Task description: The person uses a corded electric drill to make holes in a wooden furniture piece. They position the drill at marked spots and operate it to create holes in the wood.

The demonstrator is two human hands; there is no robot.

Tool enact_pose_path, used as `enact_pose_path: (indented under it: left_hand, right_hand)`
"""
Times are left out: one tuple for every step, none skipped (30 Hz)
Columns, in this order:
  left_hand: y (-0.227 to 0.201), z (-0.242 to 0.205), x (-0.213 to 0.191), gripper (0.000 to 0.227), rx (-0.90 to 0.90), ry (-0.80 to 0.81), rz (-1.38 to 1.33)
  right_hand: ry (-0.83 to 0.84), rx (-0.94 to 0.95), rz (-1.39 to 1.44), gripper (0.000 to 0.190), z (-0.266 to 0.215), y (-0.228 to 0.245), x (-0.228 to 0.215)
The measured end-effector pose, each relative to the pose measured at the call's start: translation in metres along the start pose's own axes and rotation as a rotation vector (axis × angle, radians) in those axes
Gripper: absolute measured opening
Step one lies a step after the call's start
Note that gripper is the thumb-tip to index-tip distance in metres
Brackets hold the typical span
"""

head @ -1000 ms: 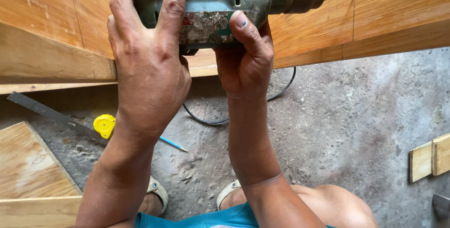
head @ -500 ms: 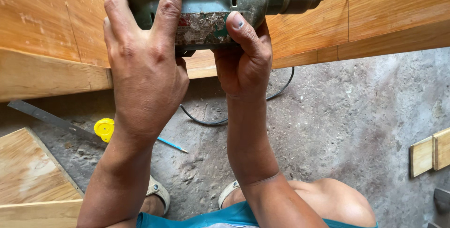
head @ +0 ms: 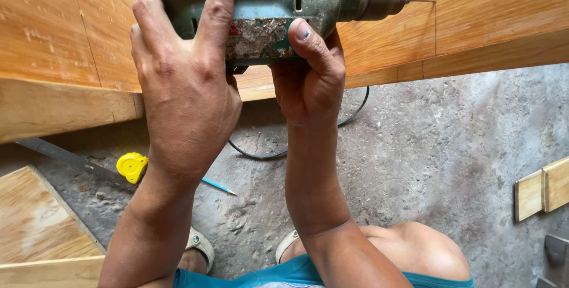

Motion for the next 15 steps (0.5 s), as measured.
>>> enact_pose_path:
  left_hand:
    - [0.0002, -0.0012, 0.0007, 0.089, 0.002, -0.003, 0.003]
    - [0.0007, -0.0021, 0.0011, 0.089, 0.005, -0.006, 0.016]
    - [0.0, -0.0028, 0.0016, 0.089, 0.01, -0.009, 0.029]
    - [-0.0006, -0.003, 0.0014, 0.089, 0.015, -0.012, 0.051]
    - [-0.0011, -0.003, 0.001, 0.088, 0.012, -0.013, 0.051]
    - [-0.0016, -0.0029, 0.0001, 0.088, 0.01, -0.013, 0.051]
    - [-0.0023, -0.0019, -0.0005, 0.087, 0.004, -0.01, 0.028]
    - [-0.0024, 0.0, -0.0008, 0.087, 0.002, -0.012, 0.019]
    - [-0.0031, -0.001, -0.0001, 0.087, -0.005, -0.001, 0.008]
    - [-0.0032, -0.0015, 0.001, 0.088, -0.008, 0.005, 0.012]
    - [-0.003, -0.0027, 0.0016, 0.087, -0.01, 0.005, 0.013]
    - [-0.0028, -0.0039, 0.0022, 0.087, -0.013, 0.005, 0.015]
    - [-0.0034, -0.0036, 0.0027, 0.086, -0.011, -0.006, 0.012]
    - [-0.0031, -0.0026, 0.0032, 0.086, -0.009, -0.009, 0.012]
    - [-0.0032, -0.004, 0.0036, 0.086, -0.01, -0.007, 0.012]
  right_hand:
    - [0.008, 0.003, 0.006, 0.035, -0.0005, -0.0003, -0.0003]
    - [0.011, 0.006, 0.013, 0.035, -0.0012, -0.0014, -0.001]
    - [0.013, 0.006, 0.02, 0.035, -0.0016, -0.0008, -0.0018]
    - [0.01, 0.007, 0.029, 0.035, -0.0026, -0.0007, -0.0025]
    - [0.009, 0.007, 0.03, 0.035, -0.0024, -0.0002, -0.0025]
    - [0.007, 0.007, 0.031, 0.035, -0.0021, 0.0003, -0.0022]
    - [0.007, 0.004, 0.026, 0.035, -0.0012, 0.001, -0.0013]
    - [0.016, 0.002, 0.024, 0.035, 0.0017, 0.0022, -0.0005]
    - [0.012, 0.004, 0.021, 0.035, -0.0008, 0.0024, -0.001]
    - [0.018, 0.007, 0.022, 0.035, -0.0013, 0.0027, -0.0018]
    - [0.012, 0.011, 0.023, 0.035, -0.0026, 0.0019, -0.0031]
    - [0.006, 0.015, 0.023, 0.036, -0.0039, 0.0013, -0.0043]
    - [-0.006, 0.014, 0.021, 0.036, -0.0031, 0.0015, -0.0057]
    - [-0.019, 0.013, 0.019, 0.036, -0.0022, 0.0018, -0.007]
    - [-0.014, 0.011, 0.016, 0.036, -0.0034, 0.0018, -0.0071]
Point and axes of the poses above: each hand's wrist, its own z-axis towards the middle knuckle, its own x-axis out of the palm, y = z × x, the point moved 7 cm from there along z, towards the middle knuckle, and after that the axes turned 4 degrees about y, right-handed, at the moved point
